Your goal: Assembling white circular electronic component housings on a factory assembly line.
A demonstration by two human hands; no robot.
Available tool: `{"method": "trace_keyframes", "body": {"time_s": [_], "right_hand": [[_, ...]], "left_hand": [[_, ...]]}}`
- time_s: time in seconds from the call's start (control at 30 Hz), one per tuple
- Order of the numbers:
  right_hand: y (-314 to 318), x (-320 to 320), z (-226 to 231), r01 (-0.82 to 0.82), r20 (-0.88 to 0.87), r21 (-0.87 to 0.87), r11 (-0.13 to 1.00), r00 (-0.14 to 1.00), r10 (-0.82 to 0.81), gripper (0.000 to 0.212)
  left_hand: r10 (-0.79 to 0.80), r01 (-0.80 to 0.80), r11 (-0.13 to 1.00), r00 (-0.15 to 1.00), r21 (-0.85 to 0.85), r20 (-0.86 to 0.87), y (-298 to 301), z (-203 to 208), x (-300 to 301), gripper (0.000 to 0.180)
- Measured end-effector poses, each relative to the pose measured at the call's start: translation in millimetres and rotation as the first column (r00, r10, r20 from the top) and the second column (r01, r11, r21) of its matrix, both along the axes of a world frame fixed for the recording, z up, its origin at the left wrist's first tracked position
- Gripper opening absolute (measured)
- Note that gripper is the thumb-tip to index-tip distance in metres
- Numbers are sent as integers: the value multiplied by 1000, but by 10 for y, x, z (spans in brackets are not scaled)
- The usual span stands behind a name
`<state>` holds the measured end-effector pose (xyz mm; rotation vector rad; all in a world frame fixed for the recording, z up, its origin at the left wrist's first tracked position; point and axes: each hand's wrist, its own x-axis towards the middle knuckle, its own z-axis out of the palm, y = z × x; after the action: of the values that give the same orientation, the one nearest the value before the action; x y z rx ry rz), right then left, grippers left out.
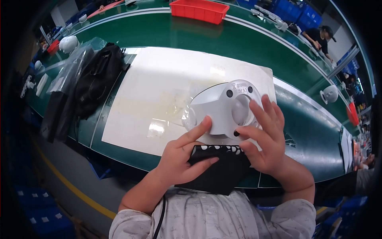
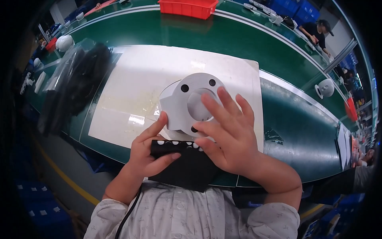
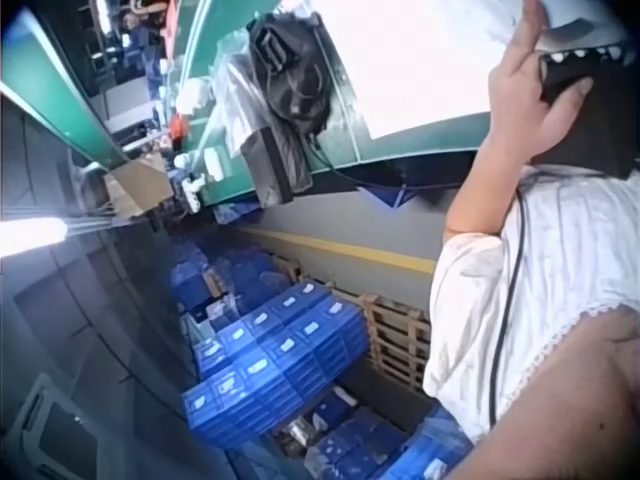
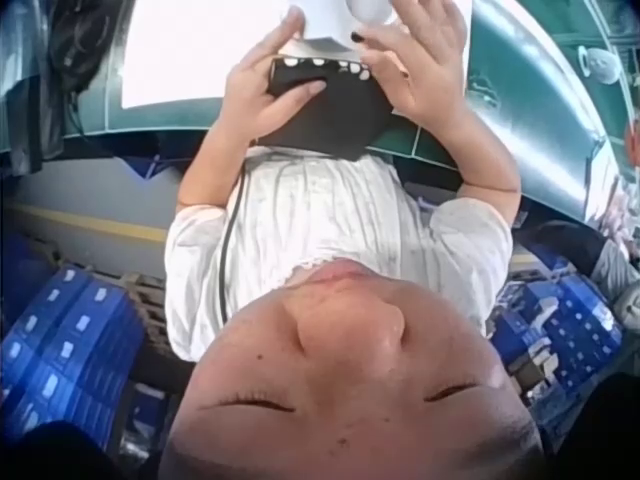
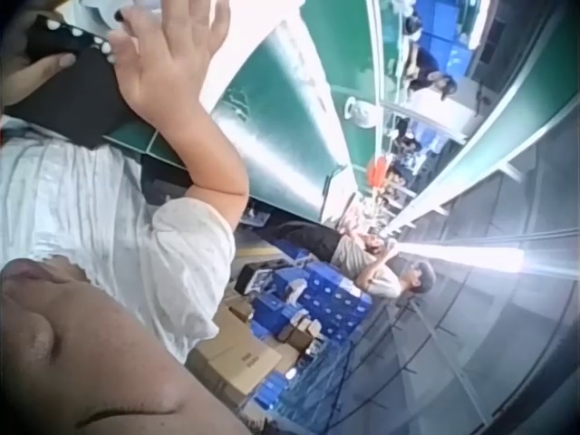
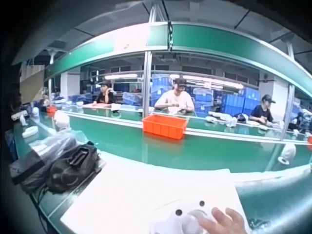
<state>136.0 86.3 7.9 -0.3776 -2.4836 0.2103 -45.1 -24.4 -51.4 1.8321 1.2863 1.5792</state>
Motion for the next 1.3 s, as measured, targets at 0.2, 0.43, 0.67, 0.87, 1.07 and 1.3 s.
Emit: {"method": "trace_keyframes", "body": {"time_s": [0.2, 0.43, 0.67, 0.87, 1.07, 1.3], "right_hand": [[-148, 77, 53, 53, 191, 364, 930, 973, -130, 45], [-87, -6, -71, 34, -77, 106, 994, 997, -26, 28], [43, 7, -32, 44, -116, 11, 999, 992, -43, 17], [32, 89, -151, -6, -11, 411, 912, 1000, 12, 27], [-47, 90, -61, 14, 88, 436, 900, 994, -59, 30], [58, 90, -142, -50, -143, 37, 998, 988, 55, 19]], "left_hand": [[48, -47, 998, 998, 31, -32, 32, 13, 22, 24], [66, -60, 995, 995, 85, -74, 80, 16, 63, 23], [36, -34, 999, 998, 37, -47, 68, -21, 56, 24], [41, -39, 999, 997, 32, -70, 79, -7, 67, 24], [99, -96, 995, 987, 26, -126, 121, 33, 124, 22], [67, -64, 997, 990, 31, -124, 127, -28, 89, 20]]}}
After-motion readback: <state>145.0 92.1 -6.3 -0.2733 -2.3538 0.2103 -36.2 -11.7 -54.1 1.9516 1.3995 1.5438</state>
